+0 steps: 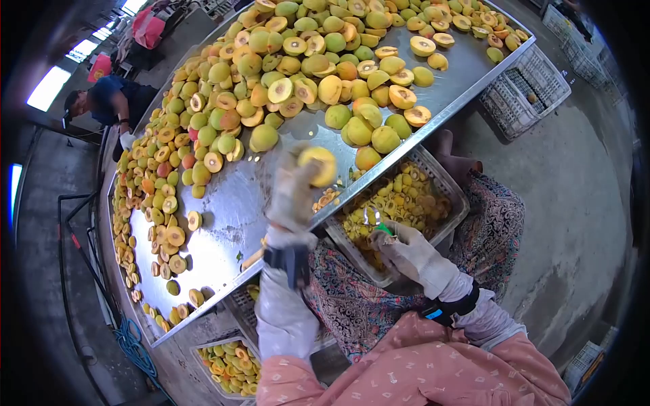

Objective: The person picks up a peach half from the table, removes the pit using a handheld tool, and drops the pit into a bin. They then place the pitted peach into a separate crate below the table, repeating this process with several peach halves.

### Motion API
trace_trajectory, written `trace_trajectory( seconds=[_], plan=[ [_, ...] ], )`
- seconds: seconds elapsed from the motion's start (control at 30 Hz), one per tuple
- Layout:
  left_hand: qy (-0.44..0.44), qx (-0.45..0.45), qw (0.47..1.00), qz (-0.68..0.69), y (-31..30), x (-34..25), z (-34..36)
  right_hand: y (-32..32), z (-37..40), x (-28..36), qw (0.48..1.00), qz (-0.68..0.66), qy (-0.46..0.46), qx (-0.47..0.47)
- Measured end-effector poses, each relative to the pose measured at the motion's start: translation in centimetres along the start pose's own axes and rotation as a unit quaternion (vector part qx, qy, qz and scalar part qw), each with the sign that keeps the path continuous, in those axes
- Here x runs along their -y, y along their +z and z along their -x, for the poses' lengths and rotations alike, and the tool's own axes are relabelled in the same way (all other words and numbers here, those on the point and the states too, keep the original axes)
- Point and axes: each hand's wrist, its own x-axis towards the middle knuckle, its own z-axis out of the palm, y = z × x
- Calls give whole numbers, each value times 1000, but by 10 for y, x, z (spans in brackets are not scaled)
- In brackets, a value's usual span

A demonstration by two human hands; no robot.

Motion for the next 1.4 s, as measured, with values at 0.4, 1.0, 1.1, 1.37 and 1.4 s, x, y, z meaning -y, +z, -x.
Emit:
trace_trajectory(
  seconds=[0.4, 1.0, 1.1, 1.37, 1.4],
  plan=[
    [58, -53, 997, 28, 69, -101, 118, 45, 73, 31, 966, 155, -166, -120],
    [-138, -53, 943, 297, 67, -135, 135, 48, 96, 50, 994, -80, 46, 55],
    [-112, -37, 956, 270, 65, -123, 133, 38, 108, 67, 972, -136, 93, 169],
    [-148, 1, 874, 463, 76, -99, 129, 27, 79, 45, 843, -357, 241, 322],
    [-186, -34, 849, 493, 82, -93, 128, 25, 73, 41, 843, -356, 242, 322]
  ],
)
